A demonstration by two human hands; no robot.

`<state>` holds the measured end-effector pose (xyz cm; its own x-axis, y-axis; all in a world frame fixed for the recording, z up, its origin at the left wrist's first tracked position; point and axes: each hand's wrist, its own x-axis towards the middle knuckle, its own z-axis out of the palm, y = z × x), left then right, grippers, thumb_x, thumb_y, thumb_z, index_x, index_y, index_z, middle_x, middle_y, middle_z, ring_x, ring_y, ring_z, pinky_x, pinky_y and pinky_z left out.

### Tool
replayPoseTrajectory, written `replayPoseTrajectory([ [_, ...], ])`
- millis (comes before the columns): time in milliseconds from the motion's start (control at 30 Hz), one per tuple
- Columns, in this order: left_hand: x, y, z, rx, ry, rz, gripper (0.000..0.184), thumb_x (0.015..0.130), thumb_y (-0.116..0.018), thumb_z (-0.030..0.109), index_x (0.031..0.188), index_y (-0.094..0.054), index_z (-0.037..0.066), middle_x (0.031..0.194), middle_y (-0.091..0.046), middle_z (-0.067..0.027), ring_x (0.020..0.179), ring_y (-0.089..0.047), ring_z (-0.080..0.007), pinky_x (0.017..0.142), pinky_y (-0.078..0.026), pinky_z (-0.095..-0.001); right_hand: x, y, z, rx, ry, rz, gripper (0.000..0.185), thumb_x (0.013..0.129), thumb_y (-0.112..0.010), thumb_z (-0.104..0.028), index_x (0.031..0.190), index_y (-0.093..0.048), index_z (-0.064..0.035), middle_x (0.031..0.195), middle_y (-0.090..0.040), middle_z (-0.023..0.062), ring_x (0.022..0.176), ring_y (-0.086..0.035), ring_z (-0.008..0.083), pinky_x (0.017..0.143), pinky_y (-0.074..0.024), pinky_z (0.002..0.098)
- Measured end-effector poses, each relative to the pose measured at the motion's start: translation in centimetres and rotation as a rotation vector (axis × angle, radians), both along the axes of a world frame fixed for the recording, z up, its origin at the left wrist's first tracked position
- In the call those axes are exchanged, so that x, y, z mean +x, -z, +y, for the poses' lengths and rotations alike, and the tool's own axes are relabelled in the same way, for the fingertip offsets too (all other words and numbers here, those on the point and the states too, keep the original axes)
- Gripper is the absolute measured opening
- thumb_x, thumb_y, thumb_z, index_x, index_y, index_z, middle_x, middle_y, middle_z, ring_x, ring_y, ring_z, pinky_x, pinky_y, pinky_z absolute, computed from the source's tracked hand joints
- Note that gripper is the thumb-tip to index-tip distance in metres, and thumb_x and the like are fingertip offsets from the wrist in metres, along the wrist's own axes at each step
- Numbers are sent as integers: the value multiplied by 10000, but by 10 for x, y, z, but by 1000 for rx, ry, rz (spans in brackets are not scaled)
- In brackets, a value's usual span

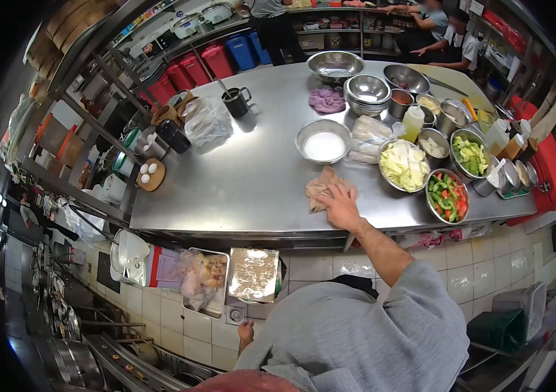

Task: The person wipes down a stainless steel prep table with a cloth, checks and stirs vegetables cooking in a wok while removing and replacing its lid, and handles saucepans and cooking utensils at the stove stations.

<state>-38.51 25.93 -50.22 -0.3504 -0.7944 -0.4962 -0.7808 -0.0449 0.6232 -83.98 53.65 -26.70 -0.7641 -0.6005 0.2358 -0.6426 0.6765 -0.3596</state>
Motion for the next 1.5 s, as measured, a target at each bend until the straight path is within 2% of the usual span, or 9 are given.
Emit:
replayPoseTrajectory([
  [233,-62,7,83,45,-114,107,329,735,-683,142,977,-596,-62,891,-636,-141,816,-592,-220,734,-467,-327,-17,-95,33,-64,-284,-220,393,784,-583,-189,1174,-535,-208,1241,-435,107,1180,-376,302,941,-231,524],
  [367,-83,8,150,51,-121,95,349,730,-682,130,997,-585,-72,901,-631,-145,831,-588,-219,754,-459,-321,-81,-170,87,-327,-186,436,446,738,-654,-186,1169,-543,-217,1241,-453,100,1110,-449,295,874,-335,495],
  [533,-84,13,222,109,-28,-41,397,703,-709,156,1011,-594,-67,942,-642,-172,904,-604,-256,814,-462,-337,-167,-309,193,-586,-65,930,451,612,-699,-93,1050,-619,-163,1107,-533,109,978,-525,280,834,-398,394],
  [633,-65,43,242,75,-39,-140,370,686,-718,196,952,-627,-45,889,-653,-172,865,-618,-270,803,-471,-344,-215,-368,258,-610,236,1317,345,704,-637,-129,1047,-611,-161,1114,-528,116,1033,-510,270,884,-393,387],
  [700,-64,23,259,62,-99,-58,341,673,-709,237,896,-658,-16,861,-656,-179,857,-624,-294,799,-477,-358,-232,-404,288,-594,430,1424,412,740,-637,-164,1139,-562,-233,1153,-500,80,1081,-467,273,915,-364,420],
  [767,-53,29,256,-23,-47,-144,326,663,-692,261,850,-668,-4,863,-652,-189,854,-622,-309,792,-478,-380,-230,-434,306,-491,590,1290,627,686,-633,-118,1278,-427,-149,1296,-333,170,1191,-325,363,1006,-252,450],
  [967,-77,5,257,-25,-89,-165,327,659,-698,194,886,-653,-37,866,-655,-183,850,-619,-267,790,-471,-340,-255,-466,333,-299,700,1216,578,657,-630,-60,1214,-493,-134,1220,-421,174,1165,-361,343,945,-315,448],
  [1200,-92,-5,273,-27,-91,14,324,688,-694,113,930,-612,-87,859,-648,-169,807,-606,-229,733,-472,-322,-264,-480,352,-339,360,1323,495,632,-556,7,1114,-549,-108,1076,-511,136,1038,-469,312,883,-366,428],
  [1500,-58,-4,301,2,-199,-73,283,682,-699,134,865,-620,-67,798,-644,-145,754,-600,-225,696,-478,-326,-277,-498,348,-215,577,1305,449,646,-547,-14,1084,-515,-107,1057,-496,110,1044,-435,323,836,-406,434],
])
